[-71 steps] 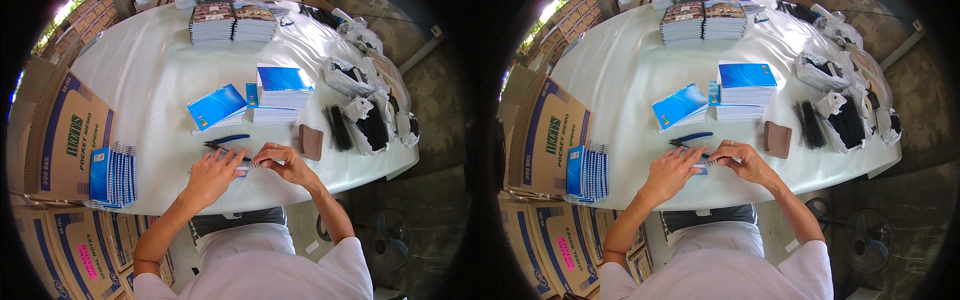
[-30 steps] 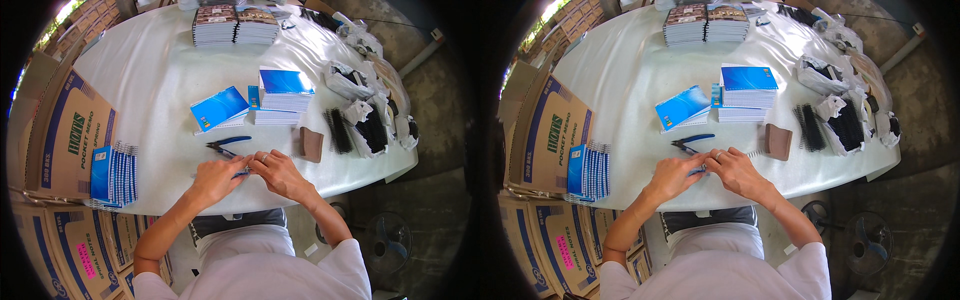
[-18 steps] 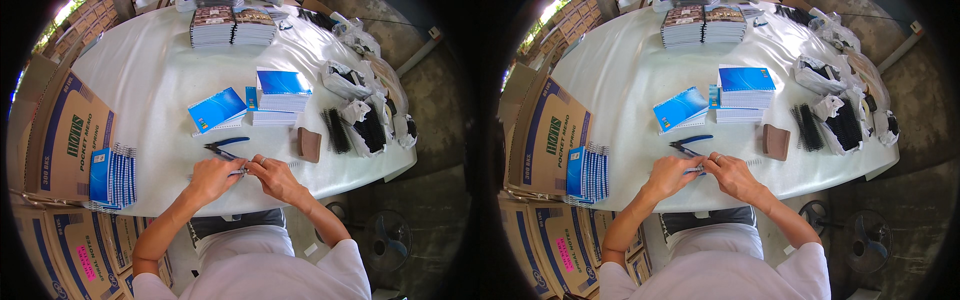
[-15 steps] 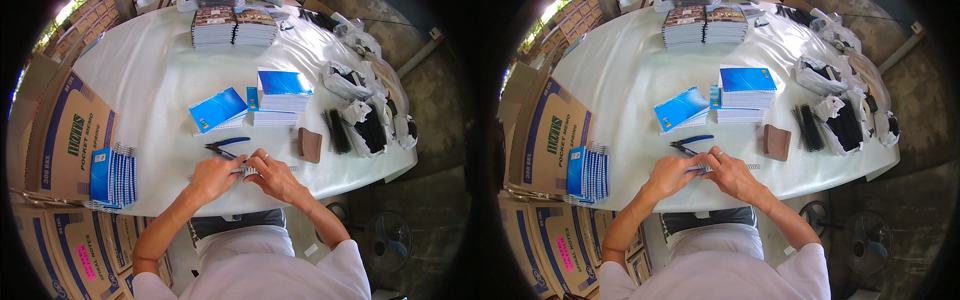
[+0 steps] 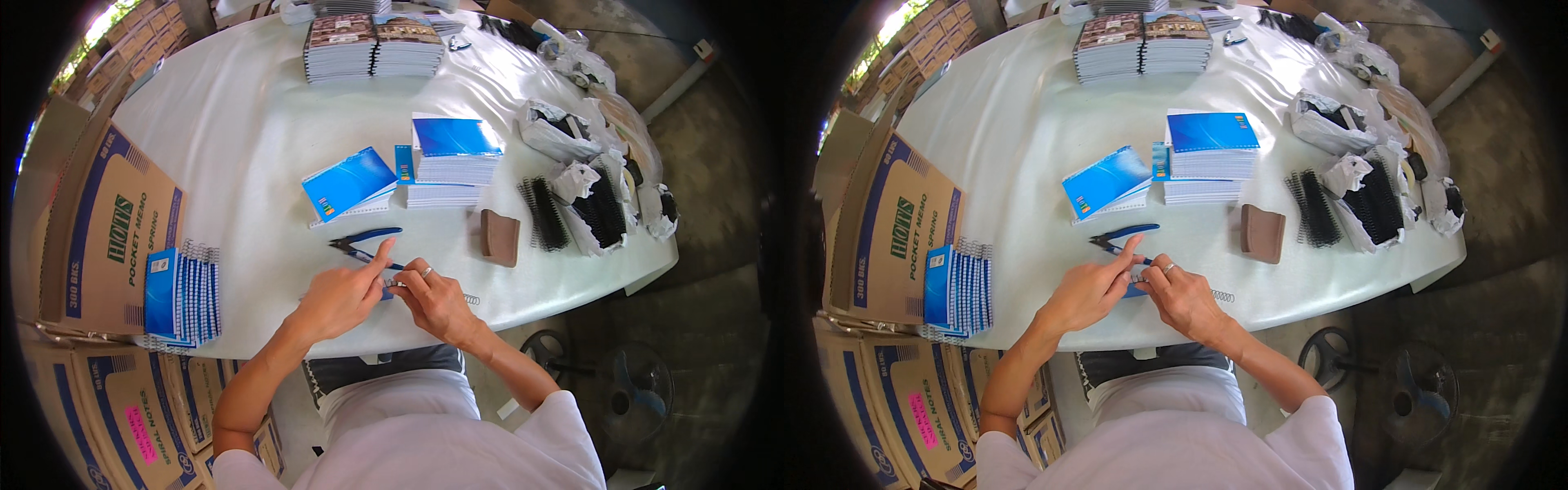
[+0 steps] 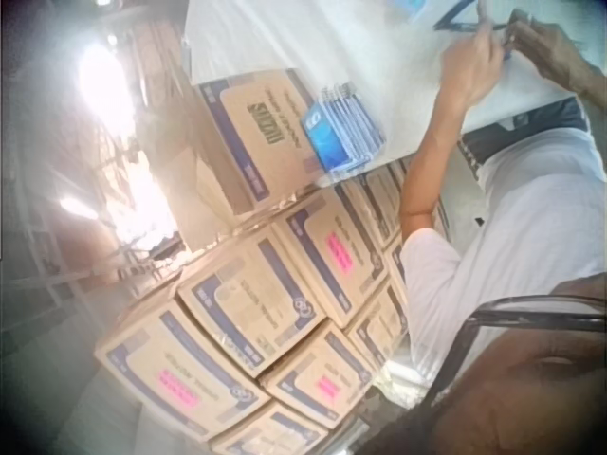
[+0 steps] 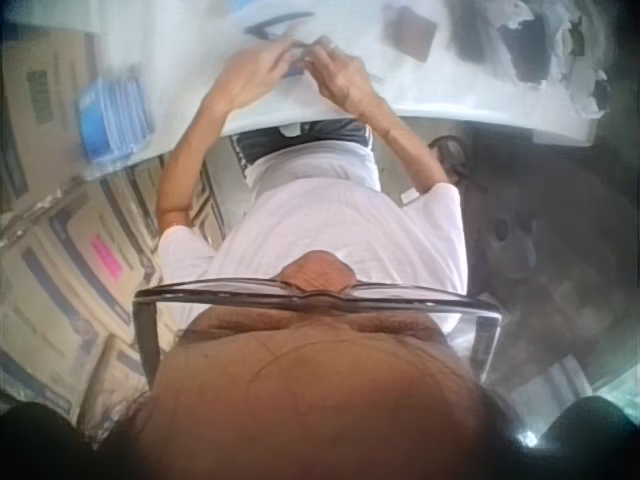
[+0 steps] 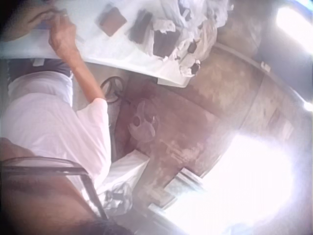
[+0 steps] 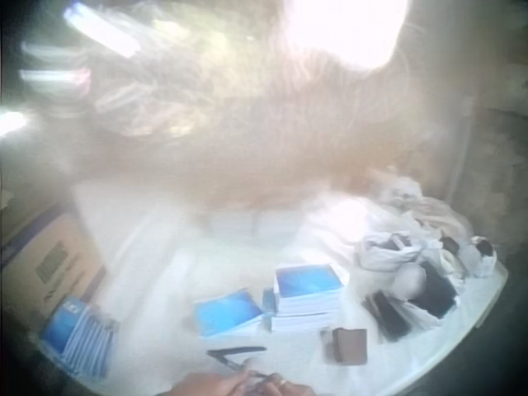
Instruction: The person assembles notebooks by threading a spiral wire through the pre-punched holes of stacked covers and pages, then trims the excess wire using a pair of pliers.
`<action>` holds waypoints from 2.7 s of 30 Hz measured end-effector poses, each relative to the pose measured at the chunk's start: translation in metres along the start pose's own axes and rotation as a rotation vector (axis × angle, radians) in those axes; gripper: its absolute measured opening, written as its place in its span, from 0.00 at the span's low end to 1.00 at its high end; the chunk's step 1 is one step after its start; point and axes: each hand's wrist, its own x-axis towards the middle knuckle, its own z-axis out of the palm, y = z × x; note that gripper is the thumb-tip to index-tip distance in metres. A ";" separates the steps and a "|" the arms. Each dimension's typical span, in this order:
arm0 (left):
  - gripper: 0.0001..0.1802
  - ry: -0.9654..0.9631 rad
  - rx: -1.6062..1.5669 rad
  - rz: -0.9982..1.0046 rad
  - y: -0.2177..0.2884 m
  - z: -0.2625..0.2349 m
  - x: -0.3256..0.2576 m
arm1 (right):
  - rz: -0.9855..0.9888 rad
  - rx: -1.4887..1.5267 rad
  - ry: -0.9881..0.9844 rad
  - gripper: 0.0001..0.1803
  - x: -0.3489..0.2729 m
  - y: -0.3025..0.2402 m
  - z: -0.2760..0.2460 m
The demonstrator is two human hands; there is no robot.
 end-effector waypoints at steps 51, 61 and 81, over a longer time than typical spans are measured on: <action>0.69 0.507 -0.308 -0.082 -0.038 0.016 -0.027 | 0.163 0.704 -0.727 0.27 0.087 0.044 -0.031; 0.66 0.592 -0.573 -0.082 -0.054 0.041 -0.025 | 0.133 0.880 -0.675 0.25 0.092 0.043 -0.034; 0.72 0.636 -0.842 -0.044 -0.064 0.047 -0.023 | 0.040 0.611 -0.655 0.24 0.103 0.017 -0.018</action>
